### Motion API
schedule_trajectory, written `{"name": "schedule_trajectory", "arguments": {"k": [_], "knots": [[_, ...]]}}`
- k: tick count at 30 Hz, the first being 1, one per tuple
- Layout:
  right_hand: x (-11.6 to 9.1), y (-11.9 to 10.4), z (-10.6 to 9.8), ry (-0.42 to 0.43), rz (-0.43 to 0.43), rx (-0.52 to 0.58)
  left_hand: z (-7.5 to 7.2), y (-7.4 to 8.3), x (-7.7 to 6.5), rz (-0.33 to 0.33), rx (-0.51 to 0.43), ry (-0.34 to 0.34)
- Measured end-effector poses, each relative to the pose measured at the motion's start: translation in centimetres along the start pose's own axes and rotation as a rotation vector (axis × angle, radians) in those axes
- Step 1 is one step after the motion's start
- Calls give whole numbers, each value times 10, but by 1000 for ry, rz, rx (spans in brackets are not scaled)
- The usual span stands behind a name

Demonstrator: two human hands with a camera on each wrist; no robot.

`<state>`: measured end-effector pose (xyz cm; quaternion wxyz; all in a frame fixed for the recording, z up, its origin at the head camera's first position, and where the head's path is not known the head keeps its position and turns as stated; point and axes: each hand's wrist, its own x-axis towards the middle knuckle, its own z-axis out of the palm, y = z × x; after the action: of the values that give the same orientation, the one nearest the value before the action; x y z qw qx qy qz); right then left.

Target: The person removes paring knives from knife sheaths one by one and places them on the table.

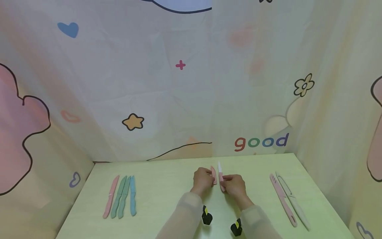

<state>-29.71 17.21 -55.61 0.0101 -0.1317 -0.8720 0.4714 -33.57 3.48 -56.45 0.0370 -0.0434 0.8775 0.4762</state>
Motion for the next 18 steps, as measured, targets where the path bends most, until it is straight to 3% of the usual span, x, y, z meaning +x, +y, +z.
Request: {"name": "schedule_trajectory", "arguments": {"k": [5,18], "knots": [[5,-4,1,-12,-5,-39,-1,5,1,-17,49,-3],[12,-8,5,1,-24,-109,1,5,5,32,141,4]]}}
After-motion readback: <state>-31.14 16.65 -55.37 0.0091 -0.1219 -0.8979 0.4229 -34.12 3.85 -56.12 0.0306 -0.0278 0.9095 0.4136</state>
